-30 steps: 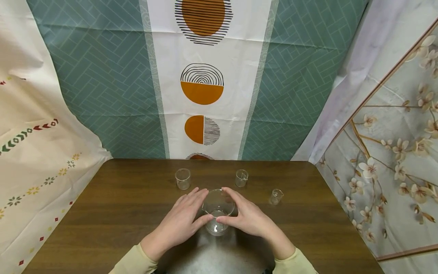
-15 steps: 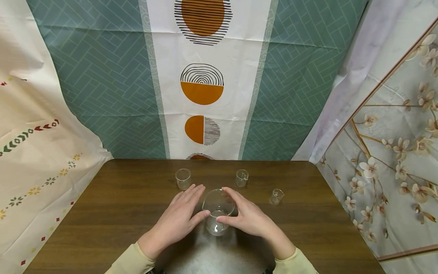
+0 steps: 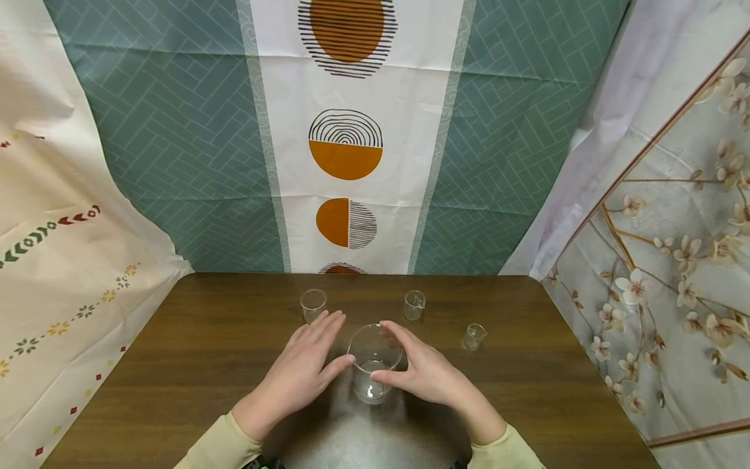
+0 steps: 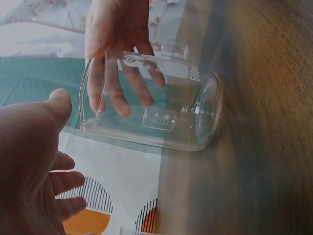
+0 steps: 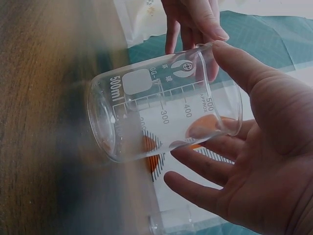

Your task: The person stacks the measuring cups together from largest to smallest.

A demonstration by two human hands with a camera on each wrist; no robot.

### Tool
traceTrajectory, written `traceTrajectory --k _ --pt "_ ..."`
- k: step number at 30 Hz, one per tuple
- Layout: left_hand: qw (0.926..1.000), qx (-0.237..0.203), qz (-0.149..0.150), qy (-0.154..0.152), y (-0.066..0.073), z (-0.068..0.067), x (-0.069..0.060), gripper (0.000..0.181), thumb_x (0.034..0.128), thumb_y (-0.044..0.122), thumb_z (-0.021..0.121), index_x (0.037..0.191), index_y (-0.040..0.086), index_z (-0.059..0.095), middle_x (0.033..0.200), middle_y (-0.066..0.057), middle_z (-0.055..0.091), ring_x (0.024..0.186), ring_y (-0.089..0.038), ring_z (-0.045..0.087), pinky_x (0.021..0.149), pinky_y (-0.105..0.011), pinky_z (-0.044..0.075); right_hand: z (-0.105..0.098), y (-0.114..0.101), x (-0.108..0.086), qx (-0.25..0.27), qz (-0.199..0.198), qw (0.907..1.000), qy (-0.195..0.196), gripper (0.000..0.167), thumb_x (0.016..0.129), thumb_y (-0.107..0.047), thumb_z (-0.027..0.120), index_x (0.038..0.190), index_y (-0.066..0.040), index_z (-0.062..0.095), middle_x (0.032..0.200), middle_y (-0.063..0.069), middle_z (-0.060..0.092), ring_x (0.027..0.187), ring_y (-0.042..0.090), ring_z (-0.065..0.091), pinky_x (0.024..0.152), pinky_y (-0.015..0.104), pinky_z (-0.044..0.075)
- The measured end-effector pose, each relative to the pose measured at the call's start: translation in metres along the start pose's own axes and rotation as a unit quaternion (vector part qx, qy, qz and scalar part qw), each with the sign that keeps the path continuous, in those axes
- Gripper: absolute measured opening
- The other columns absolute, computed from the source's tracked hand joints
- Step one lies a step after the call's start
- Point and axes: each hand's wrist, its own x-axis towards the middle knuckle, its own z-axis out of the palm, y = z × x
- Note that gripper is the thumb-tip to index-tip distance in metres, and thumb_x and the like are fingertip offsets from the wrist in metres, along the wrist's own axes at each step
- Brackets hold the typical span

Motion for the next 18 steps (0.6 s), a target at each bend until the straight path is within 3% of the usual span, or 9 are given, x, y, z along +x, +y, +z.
traceTrajectory --k 18 --pt "0.9973 0.061 -0.003 0.04 -0.012 -0.001 0.007 0.08 0.1077 0.05 0.071 0.165 -0.001 0.047 0.171 -0.018 0.045 0.161 -0.042 0.035 0.124 -0.071 0.031 -0.001 -0.002 -0.001 0.006 0.001 1.0 -0.005 0.094 0.094 -0.061 0.084 0.167 -0.021 0.043 0.159 -0.002 0.058 0.14 0.026 0.06 0.109 0.059 0.052"
